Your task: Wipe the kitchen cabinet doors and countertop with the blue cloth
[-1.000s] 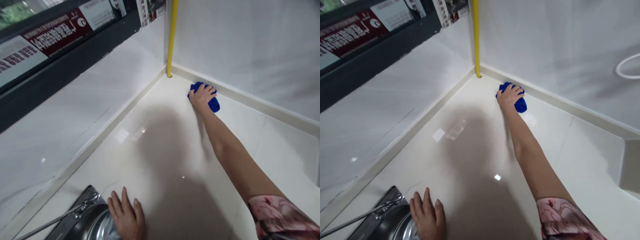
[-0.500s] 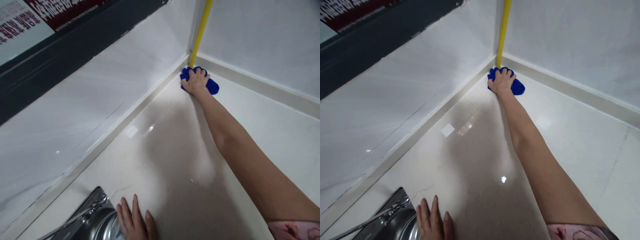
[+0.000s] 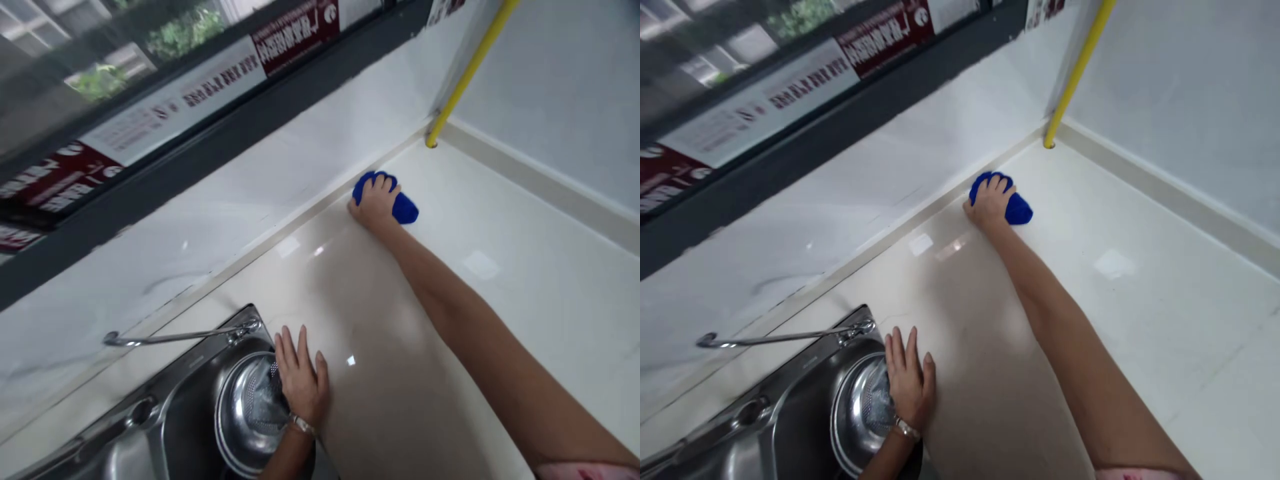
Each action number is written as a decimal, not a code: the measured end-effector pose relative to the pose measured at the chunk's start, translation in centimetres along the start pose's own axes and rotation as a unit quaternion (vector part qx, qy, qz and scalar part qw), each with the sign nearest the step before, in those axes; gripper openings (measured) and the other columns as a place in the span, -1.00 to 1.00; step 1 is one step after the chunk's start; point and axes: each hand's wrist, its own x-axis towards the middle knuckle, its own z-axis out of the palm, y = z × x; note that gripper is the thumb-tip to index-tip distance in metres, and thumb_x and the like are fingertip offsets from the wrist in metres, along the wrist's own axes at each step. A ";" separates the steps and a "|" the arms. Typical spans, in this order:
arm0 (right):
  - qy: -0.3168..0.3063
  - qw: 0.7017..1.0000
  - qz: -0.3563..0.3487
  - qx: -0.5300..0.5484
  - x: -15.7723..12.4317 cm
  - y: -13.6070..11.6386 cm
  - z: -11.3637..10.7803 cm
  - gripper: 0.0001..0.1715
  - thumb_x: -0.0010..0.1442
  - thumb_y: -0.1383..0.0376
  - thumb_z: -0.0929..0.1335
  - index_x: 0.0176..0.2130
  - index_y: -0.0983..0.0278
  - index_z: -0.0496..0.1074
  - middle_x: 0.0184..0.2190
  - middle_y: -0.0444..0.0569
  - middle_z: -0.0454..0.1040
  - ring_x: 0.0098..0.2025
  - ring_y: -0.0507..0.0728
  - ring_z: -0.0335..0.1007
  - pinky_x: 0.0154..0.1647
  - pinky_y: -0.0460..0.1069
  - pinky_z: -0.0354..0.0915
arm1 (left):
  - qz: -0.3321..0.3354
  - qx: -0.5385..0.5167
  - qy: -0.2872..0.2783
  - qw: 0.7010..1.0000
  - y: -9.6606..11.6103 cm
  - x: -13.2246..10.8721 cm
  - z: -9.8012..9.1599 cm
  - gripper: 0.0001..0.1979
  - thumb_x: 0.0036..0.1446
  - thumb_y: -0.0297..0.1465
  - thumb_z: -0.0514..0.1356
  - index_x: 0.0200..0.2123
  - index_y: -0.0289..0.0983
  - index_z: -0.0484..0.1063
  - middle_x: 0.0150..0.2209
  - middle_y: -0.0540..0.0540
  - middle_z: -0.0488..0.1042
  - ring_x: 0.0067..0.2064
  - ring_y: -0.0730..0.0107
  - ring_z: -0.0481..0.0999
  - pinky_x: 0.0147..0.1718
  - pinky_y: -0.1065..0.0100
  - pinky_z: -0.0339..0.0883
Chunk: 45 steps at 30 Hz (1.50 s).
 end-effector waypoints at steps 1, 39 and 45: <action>-0.004 1.000 -0.021 0.012 -1.7 -1.7 -0.1 -0.20 0.29 0.05 0.29 0.28 0.57 0.28 0.32 0.51 0.18 0.31 0.55 0.05 0.31 0.53 -0.10 | 0.006 -0.006 0.009 1.000 -0.1 -0.1 0.2 -0.42 0.42 -0.29 0.00 0.41 -0.41 0.22 0.54 -0.38 -0.11 0.57 -0.13 -0.27 0.46 -0.22 -0.06; -0.042 0.930 -0.341 0.128 -34.5 0.3 -2.6 -0.41 0.41 0.04 0.21 0.29 0.16 0.41 0.30 0.15 0.36 0.35 0.31 0.23 0.45 0.31 -0.02 | 0.049 -0.285 0.075 0.954 2.3 -6.4 2.3 -0.73 0.05 -0.61 0.07 -0.50 -0.21 0.49 -0.38 -0.07 0.57 -0.19 0.31 0.57 0.32 0.04 0.31; -0.033 0.932 -0.336 0.134 -43.9 6.4 -5.3 -0.41 0.36 0.08 0.29 0.30 0.18 0.40 0.31 0.17 0.34 0.38 0.34 0.19 0.47 0.35 -0.04 | 0.001 -0.277 0.007 0.961 2.0 -6.0 0.1 -0.71 0.06 -0.63 0.04 -0.48 -0.22 0.50 -0.36 -0.09 0.60 -0.20 0.31 0.59 0.07 0.23 0.48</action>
